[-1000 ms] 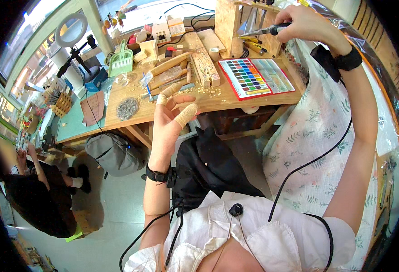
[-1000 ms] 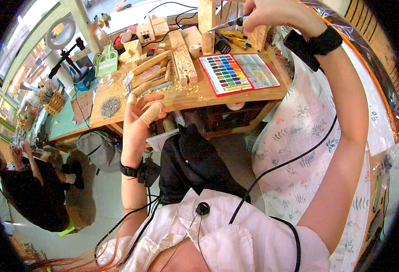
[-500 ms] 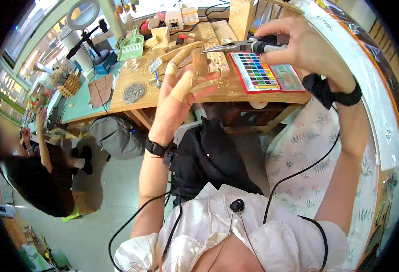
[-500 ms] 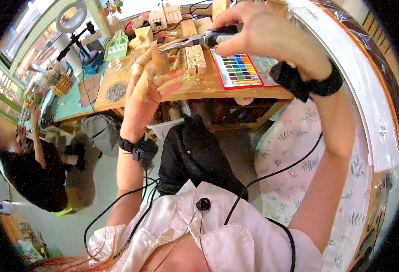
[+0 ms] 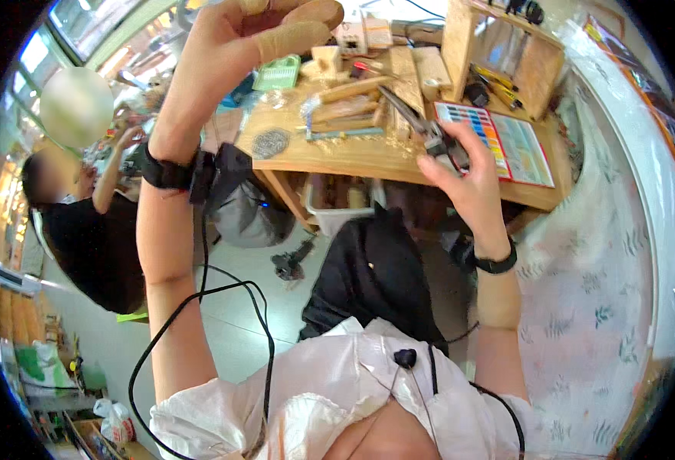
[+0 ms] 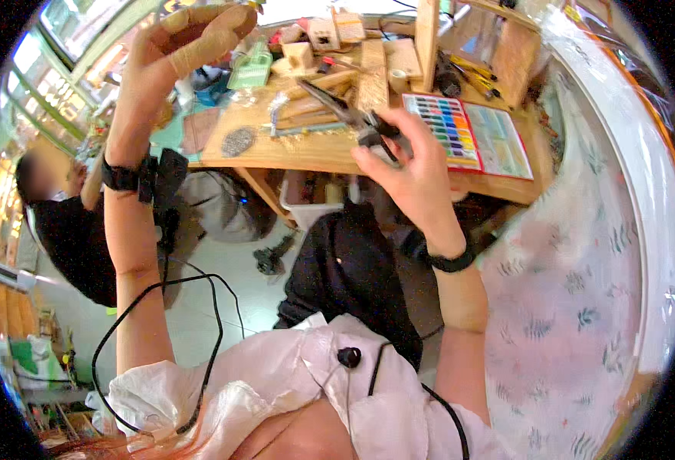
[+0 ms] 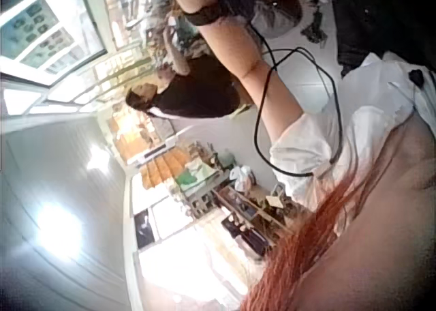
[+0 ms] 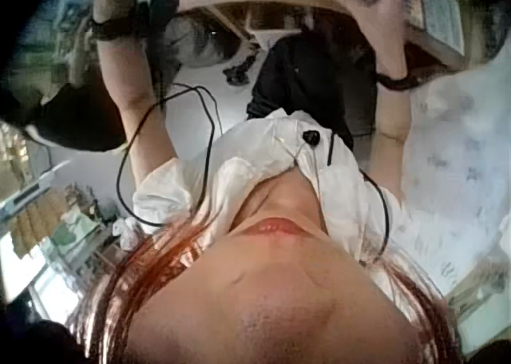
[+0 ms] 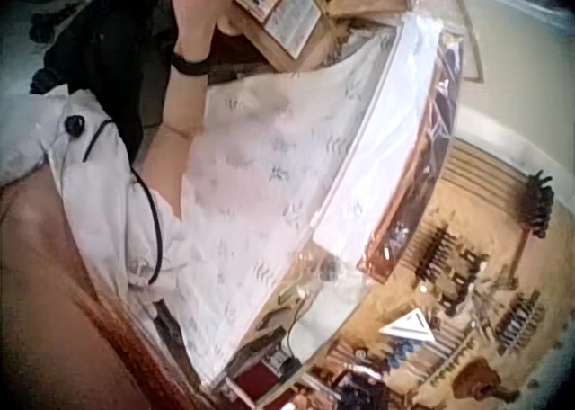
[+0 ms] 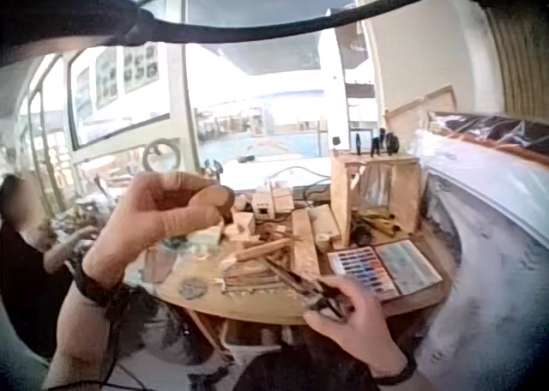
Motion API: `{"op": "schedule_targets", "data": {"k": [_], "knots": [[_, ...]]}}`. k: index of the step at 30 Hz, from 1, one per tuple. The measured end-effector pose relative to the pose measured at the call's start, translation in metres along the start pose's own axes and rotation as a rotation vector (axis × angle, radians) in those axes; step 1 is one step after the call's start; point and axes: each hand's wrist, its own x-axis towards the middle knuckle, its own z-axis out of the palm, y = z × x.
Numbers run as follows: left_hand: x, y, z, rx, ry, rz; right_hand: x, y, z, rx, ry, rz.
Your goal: The person is crafting a small wooden figure, likely a doll or figurine. They use pliers to insert a metal pin into the wooden piece and then use a steel wool pad to smooth the surface. The person handles the wooden piece and tools with care, focusing on the details of the craft.
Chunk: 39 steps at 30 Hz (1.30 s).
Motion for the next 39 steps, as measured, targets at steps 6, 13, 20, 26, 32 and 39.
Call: {"op": "schedule_targets", "data": {"k": [6,13,20,26,32,39], "knots": [[0.03,0.057,-0.029,0.234,-0.082,-0.116,-0.014,0.013,0.002,-0.117,0.056,-0.089],[0.013,0.013,-0.031,0.363,-0.122,-0.37,-0.024,0.023,-0.007,-0.198,0.156,-0.038],[-0.09,-0.216,-0.077,0.617,-0.043,-0.537,-0.042,0.035,0.008,-0.23,0.049,0.116],[-0.079,-0.28,-0.038,0.538,-0.136,-0.526,-0.034,0.032,0.025,-0.365,0.031,0.067],[-0.085,-0.314,-0.028,0.457,-0.057,-0.546,0.017,0.022,0.023,-0.638,0.052,-0.027],[-0.102,-0.279,-0.022,0.349,0.04,-0.4,0.132,0.066,0.02,-1.171,-0.389,0.149]]}}
